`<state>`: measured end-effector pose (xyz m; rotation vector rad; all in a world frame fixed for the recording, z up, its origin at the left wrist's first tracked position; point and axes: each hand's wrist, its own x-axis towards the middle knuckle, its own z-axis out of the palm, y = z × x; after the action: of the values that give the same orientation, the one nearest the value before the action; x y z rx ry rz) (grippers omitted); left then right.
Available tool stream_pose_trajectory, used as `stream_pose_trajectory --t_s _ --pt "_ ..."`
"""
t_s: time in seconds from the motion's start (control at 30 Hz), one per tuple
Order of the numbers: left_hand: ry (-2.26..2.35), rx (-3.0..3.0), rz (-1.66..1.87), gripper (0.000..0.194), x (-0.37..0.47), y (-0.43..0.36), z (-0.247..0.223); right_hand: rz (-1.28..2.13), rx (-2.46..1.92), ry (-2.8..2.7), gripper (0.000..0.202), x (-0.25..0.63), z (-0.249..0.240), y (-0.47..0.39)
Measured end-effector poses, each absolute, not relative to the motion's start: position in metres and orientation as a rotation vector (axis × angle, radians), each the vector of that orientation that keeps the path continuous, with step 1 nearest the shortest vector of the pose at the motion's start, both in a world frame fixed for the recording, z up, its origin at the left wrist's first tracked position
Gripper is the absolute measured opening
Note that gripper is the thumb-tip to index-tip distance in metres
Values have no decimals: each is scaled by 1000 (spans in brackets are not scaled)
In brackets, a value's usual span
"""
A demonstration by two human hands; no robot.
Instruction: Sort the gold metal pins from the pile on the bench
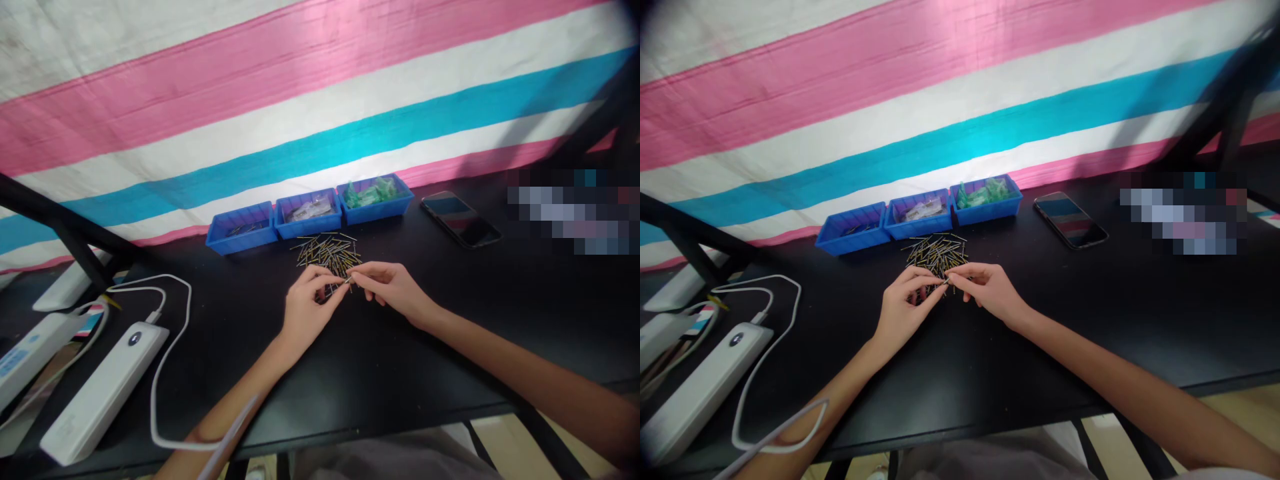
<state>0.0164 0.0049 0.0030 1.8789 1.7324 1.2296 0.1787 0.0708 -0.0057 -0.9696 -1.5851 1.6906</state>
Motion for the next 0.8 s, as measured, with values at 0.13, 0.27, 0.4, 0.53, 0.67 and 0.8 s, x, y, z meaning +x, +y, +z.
stream_pose_trajectory --t_s 0.13,0.27,0.4,0.53,0.67,0.8 --pt "1677 1719 1334 11 15 7 5 1673 -961 -1657 30 178 -8 70" --pt "1533 1549 1364 12 16 8 1 1619 -887 -1814 23 176 -7 65" --pt "1476 1478 1355 11 16 8 -1 1614 -903 -1792 27 175 -7 64" --pt "1461 1430 1370 11 12 9 1 1602 -1021 -1721 37 175 -12 69" --pt "1476 1121 1461 23 -11 19 6 1595 -1042 -1680 45 175 -21 73" --pt "1508 770 1779 33 -60 26 16 1592 -1029 -1716 51 176 -25 75"
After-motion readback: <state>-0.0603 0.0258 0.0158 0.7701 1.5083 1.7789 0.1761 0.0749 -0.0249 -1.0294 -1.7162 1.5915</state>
